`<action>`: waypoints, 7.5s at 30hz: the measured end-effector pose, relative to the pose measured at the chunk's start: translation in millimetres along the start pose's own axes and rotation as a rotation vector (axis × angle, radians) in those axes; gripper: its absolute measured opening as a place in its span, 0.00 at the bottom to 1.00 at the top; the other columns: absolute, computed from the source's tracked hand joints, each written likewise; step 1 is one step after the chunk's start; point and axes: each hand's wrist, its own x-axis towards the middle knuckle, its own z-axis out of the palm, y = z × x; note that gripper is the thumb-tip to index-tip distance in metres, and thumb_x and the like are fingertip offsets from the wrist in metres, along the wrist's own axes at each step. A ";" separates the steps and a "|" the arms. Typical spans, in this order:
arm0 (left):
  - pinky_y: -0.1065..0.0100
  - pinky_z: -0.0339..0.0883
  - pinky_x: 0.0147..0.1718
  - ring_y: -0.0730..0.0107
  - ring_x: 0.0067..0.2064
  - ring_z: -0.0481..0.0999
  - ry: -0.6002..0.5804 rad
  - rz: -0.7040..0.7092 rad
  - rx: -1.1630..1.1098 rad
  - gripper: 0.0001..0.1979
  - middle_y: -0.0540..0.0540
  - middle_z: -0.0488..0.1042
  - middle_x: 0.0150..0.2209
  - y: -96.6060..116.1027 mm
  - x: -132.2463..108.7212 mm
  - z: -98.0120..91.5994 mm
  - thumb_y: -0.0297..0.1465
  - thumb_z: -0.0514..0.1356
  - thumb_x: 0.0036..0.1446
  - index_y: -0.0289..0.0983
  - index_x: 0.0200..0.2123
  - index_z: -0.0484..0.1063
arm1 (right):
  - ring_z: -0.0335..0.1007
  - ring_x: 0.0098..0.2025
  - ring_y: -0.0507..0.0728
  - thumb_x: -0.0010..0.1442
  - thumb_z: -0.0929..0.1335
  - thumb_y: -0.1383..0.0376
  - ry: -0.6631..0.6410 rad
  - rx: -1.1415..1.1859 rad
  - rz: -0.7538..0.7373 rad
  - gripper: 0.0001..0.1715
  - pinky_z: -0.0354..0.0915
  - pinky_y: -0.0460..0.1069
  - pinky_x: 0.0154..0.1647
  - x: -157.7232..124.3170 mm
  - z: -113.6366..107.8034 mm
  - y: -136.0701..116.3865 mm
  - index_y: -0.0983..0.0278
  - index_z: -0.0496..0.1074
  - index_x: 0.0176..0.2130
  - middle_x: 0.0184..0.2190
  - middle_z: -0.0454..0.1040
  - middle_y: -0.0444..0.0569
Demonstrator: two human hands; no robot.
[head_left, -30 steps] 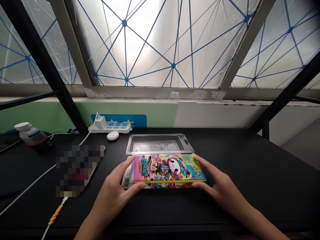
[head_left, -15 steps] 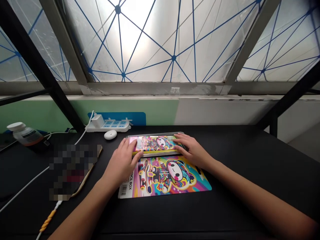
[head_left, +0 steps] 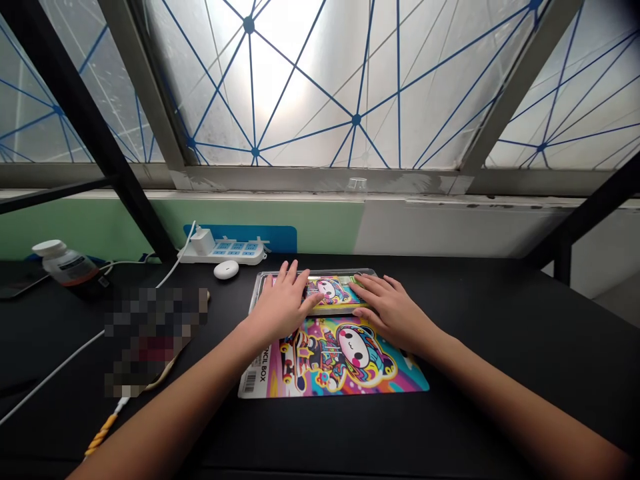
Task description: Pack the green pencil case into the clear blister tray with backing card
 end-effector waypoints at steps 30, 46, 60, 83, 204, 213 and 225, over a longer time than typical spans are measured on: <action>0.60 0.63 0.59 0.57 0.60 0.70 0.163 -0.099 -0.449 0.21 0.41 0.72 0.60 -25.4 2.6 -10.6 0.36 0.48 0.67 0.37 0.58 0.68 | 0.63 0.54 0.68 0.54 0.70 0.41 -0.317 0.300 0.012 0.36 0.62 0.61 0.53 96.5 -11.7 -31.1 0.60 0.71 0.53 0.49 0.68 0.55; 0.62 0.68 0.45 0.56 0.49 0.77 0.153 0.047 -0.228 0.17 0.43 0.79 0.47 -41.6 -0.8 -25.6 0.42 0.51 0.67 0.40 0.48 0.74 | 0.64 0.52 0.67 0.44 0.77 0.46 -0.302 0.332 0.060 0.36 0.62 0.59 0.52 105.3 -16.6 -34.1 0.60 0.70 0.48 0.49 0.69 0.55; 0.54 0.59 0.60 0.52 0.61 0.67 0.192 0.186 -0.012 0.20 0.38 0.71 0.59 -42.7 -2.7 -7.8 0.45 0.55 0.66 0.37 0.50 0.74 | 0.60 0.63 0.67 0.68 0.61 0.48 0.021 0.133 -0.261 0.28 0.56 0.64 0.62 8.7 -7.0 -89.7 0.62 0.71 0.56 0.61 0.68 0.60; 0.49 0.48 0.65 0.53 0.70 0.53 0.040 0.082 -0.030 0.28 0.39 0.57 0.69 -46.0 5.3 -2.3 0.46 0.45 0.69 0.38 0.63 0.65 | 0.51 0.67 0.70 0.65 0.61 0.42 -0.018 0.116 0.057 0.29 0.47 0.70 0.65 9.4 6.6 -90.3 0.62 0.71 0.45 0.66 0.60 0.61; 0.56 0.64 0.59 0.56 0.65 0.66 0.293 -0.326 -1.420 0.34 0.35 0.60 0.66 -34.0 12.0 12.1 0.19 0.56 0.53 0.42 0.62 0.57 | 0.76 0.40 0.62 0.55 0.68 0.40 -0.204 0.584 0.513 0.27 0.69 0.52 0.37 7.8 -11.8 36.1 0.59 0.75 0.40 0.39 0.80 0.49; 0.60 0.74 0.49 0.53 0.61 0.71 0.326 -0.436 -1.540 0.30 0.34 0.69 0.61 -38.0 13.5 10.7 0.23 0.62 0.55 0.42 0.60 0.61 | 0.72 0.36 0.60 0.58 0.67 0.41 -0.017 0.372 0.366 0.26 0.65 0.52 0.36 7.2 -16.8 29.4 0.61 0.72 0.37 0.37 0.76 0.51; 0.59 0.75 0.40 0.61 0.37 0.81 0.535 -0.283 -1.479 0.21 0.44 0.82 0.42 -22.0 5.9 -4.8 0.48 0.51 0.64 0.40 0.25 0.60 | 0.72 0.46 0.64 0.62 0.69 0.51 0.460 0.036 0.087 0.15 0.63 0.60 0.51 -2.5 -28.4 10.9 0.58 0.68 0.35 0.45 0.76 0.54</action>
